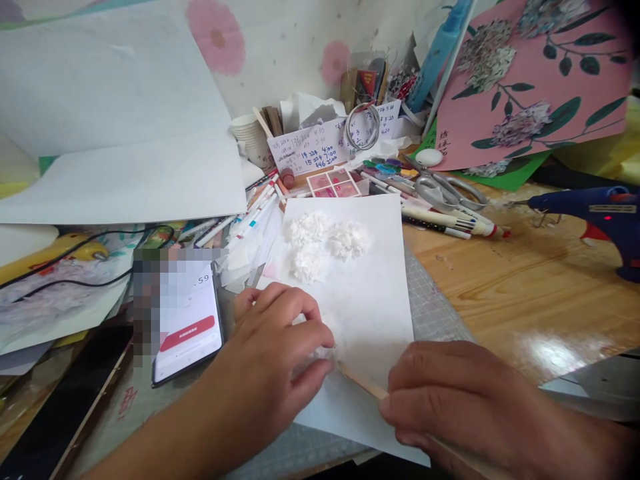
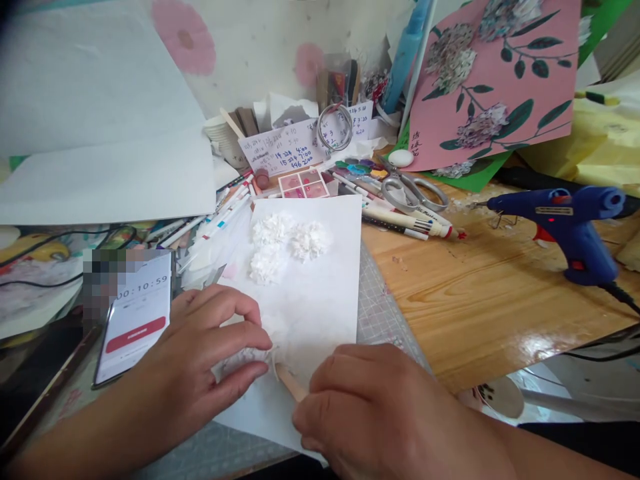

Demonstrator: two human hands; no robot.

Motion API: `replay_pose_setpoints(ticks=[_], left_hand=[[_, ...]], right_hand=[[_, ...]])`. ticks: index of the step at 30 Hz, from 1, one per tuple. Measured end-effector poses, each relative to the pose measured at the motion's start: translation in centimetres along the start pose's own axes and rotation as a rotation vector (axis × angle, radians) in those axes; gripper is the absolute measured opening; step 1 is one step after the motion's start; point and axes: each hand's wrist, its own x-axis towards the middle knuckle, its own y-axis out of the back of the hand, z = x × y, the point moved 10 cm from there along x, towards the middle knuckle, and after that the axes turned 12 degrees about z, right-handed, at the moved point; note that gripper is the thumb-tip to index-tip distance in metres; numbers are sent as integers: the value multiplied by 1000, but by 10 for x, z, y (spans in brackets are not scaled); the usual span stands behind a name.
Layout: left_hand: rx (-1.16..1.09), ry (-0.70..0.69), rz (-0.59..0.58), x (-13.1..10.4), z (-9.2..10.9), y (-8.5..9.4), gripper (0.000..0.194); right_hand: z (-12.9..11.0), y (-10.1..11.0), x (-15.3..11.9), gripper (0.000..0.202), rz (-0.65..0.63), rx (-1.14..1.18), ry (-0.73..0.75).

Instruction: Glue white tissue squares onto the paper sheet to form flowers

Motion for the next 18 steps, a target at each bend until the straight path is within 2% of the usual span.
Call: replay_pose_setpoints(ticks=[3,8,12,15,18], left_hand=[[-45,1,10,-1,2,-1,4],[-73,11,11,-2,1,-3,10],[-93,-30,-19,-4,6,-4,11],[-126,-59,-44,-4,10,-3,15],[-117,-76,-62,-5,12,-1,15]], right_hand=[[-2,-3,-3,14,21,-75,55],[-3,-16,-5,19,-90,-143,70],[-1,-15,-3,17,-126,-61,47],[2,-5,-3,14,-65,97,-15],[11,19,-3,18,135,222,-106]])
